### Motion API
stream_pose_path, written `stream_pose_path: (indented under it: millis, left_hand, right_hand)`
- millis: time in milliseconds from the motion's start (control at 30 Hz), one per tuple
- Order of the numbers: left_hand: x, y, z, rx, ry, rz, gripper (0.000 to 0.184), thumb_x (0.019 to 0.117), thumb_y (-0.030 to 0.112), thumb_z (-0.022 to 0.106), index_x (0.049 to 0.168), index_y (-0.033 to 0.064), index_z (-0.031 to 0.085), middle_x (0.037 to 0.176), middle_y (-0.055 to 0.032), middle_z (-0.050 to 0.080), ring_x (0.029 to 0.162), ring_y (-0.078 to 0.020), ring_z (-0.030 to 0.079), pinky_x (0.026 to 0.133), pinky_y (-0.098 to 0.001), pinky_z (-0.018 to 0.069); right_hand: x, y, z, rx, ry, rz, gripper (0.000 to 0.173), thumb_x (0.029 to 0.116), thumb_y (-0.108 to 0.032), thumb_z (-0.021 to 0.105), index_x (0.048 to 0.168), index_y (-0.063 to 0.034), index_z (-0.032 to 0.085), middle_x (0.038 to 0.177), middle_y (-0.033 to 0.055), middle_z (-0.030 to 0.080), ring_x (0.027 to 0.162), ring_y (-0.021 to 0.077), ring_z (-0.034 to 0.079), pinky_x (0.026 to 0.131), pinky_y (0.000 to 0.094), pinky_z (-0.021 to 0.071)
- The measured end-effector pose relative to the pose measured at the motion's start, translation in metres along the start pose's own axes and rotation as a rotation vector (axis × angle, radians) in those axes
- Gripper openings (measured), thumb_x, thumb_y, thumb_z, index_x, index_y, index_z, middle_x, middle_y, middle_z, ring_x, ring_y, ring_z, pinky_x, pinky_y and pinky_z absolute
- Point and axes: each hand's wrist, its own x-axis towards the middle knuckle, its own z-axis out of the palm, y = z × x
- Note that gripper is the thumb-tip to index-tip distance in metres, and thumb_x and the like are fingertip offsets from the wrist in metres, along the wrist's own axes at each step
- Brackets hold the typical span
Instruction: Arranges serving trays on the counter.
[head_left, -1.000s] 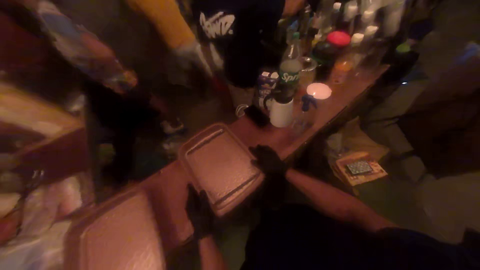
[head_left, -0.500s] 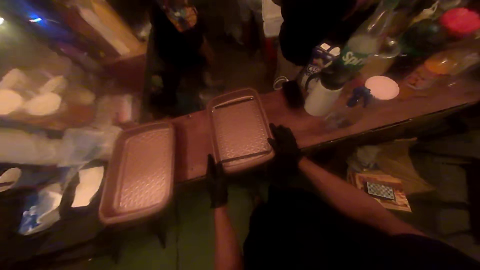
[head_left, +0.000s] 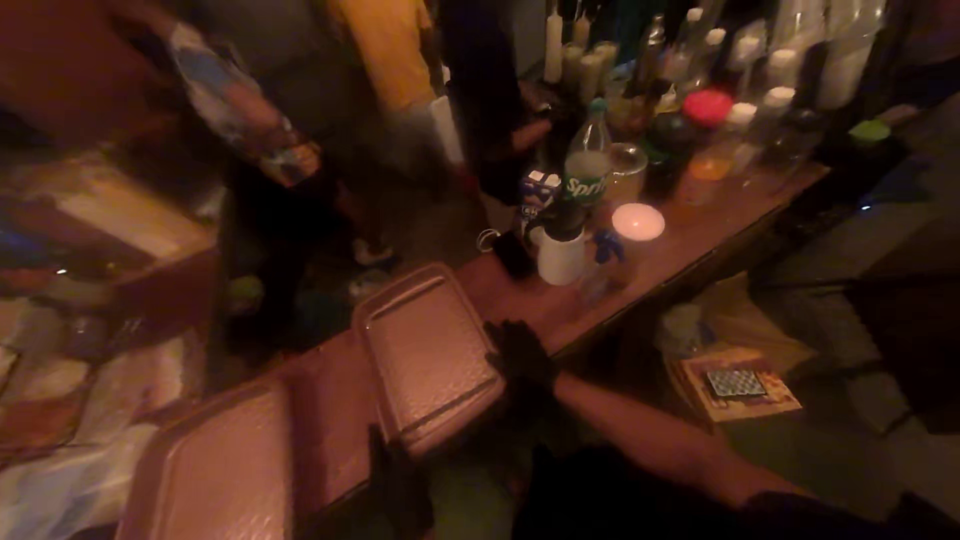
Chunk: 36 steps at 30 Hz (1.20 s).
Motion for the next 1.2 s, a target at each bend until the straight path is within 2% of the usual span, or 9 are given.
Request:
stream_pose_path:
  millis: [133,233,367,600,867,1000,1033,1133,1200]
  left_hand:
    - [-0.001,-0.036,0.001,0.010,0.025,0.107,0.045,0.1069,0.021,0.052,0.149,0.0038,0.050,0.150,-0.0129,0.054,0.131,-0.0121,0.057,0.104,-0.0260,0.0509]
    - [-0.003,0.002,-0.002,0.049,0.000,0.029,0.046,0.1061,0.018,0.052,0.150,0.0041,0.049,0.149,-0.0125,0.054,0.129,-0.0111,0.058,0.104,-0.0266,0.0505]
    - [0.000,-0.028,-0.002,0.026,-0.019,0.031,0.046,0.1064,0.019,0.050,0.150,0.0035,0.049,0.153,-0.0116,0.051,0.136,-0.0123,0.052,0.109,-0.0282,0.0473]
    - [-0.008,0.068,-0.002,-0.040,-0.018,-0.044,0.046,0.1058,0.013,0.049,0.148,-0.0051,0.047,0.150,-0.0220,0.051,0.133,-0.0165,0.054,0.107,-0.0264,0.0465]
    - [-0.002,0.003,-0.005,-0.037,-0.002,0.028,0.047,0.1058,0.018,0.052,0.149,0.0008,0.048,0.152,-0.0141,0.052,0.135,-0.0134,0.054,0.108,-0.0278,0.0486]
    - [0.006,-0.071,0.000,0.001,0.059,0.149,0.043,0.1057,0.020,0.054,0.144,-0.0004,0.054,0.145,-0.0152,0.058,0.128,-0.0135,0.059,0.101,-0.0268,0.0532]
    - [0.004,-0.057,-0.001,0.045,0.047,0.136,0.045,0.1057,0.022,0.054,0.146,0.0014,0.053,0.145,-0.0143,0.058,0.128,-0.0133,0.059,0.101,-0.0270,0.0532]
    - [-0.002,0.047,-0.010,0.115,-0.052,-0.076,0.052,0.1081,0.026,0.048,0.157,0.0112,0.040,0.157,-0.0092,0.048,0.138,-0.0167,0.052,0.113,-0.0369,0.0447]
    - [-0.003,0.052,-0.007,0.137,-0.014,-0.057,0.051,0.1078,0.029,0.048,0.156,0.0133,0.042,0.154,-0.0098,0.051,0.134,-0.0190,0.056,0.111,-0.0401,0.0470]
  right_hand:
    - [0.000,0.002,0.001,0.008,-0.003,-0.016,0.065,0.1029,-0.061,0.039,0.160,-0.0312,0.037,0.158,0.0006,0.048,0.151,0.0266,0.035,0.127,0.0514,0.0190]
    - [-0.003,-0.001,-0.003,0.035,-0.010,-0.017,0.064,0.1030,-0.060,0.041,0.160,-0.0314,0.037,0.158,-0.0003,0.048,0.152,0.0248,0.034,0.128,0.0506,0.0184]
    - [-0.006,-0.003,-0.005,0.044,-0.003,-0.016,0.064,0.1036,-0.060,0.040,0.160,-0.0310,0.036,0.159,-0.0015,0.047,0.153,0.0236,0.033,0.128,0.0506,0.0163]
    - [-0.004,-0.005,-0.004,0.025,-0.010,-0.017,0.063,0.1042,-0.058,0.039,0.161,-0.0304,0.036,0.159,0.0002,0.047,0.153,0.0250,0.032,0.128,0.0500,0.0165]
    - [-0.002,-0.007,-0.007,0.012,-0.048,-0.021,0.065,0.1038,-0.059,0.039,0.161,-0.0283,0.036,0.158,0.0015,0.048,0.153,0.0260,0.033,0.128,0.0513,0.0164]
    - [-0.002,-0.009,-0.003,-0.016,-0.020,-0.007,0.064,0.1037,-0.059,0.038,0.160,-0.0283,0.038,0.157,0.0015,0.049,0.151,0.0251,0.036,0.127,0.0509,0.0183]
    - [-0.002,-0.009,-0.003,-0.025,-0.006,-0.002,0.064,0.1036,-0.059,0.039,0.160,-0.0285,0.039,0.157,0.0019,0.050,0.150,0.0252,0.037,0.127,0.0507,0.0197]
    - [-0.003,-0.010,0.000,-0.042,0.016,-0.034,0.063,0.1045,-0.056,0.040,0.159,-0.0248,0.040,0.157,0.0037,0.050,0.149,0.0279,0.039,0.126,0.0527,0.0223]
    - [-0.002,-0.007,0.003,-0.059,0.007,-0.033,0.063,0.1046,-0.056,0.040,0.159,-0.0238,0.040,0.158,0.0034,0.047,0.150,0.0282,0.037,0.126,0.0534,0.0219]
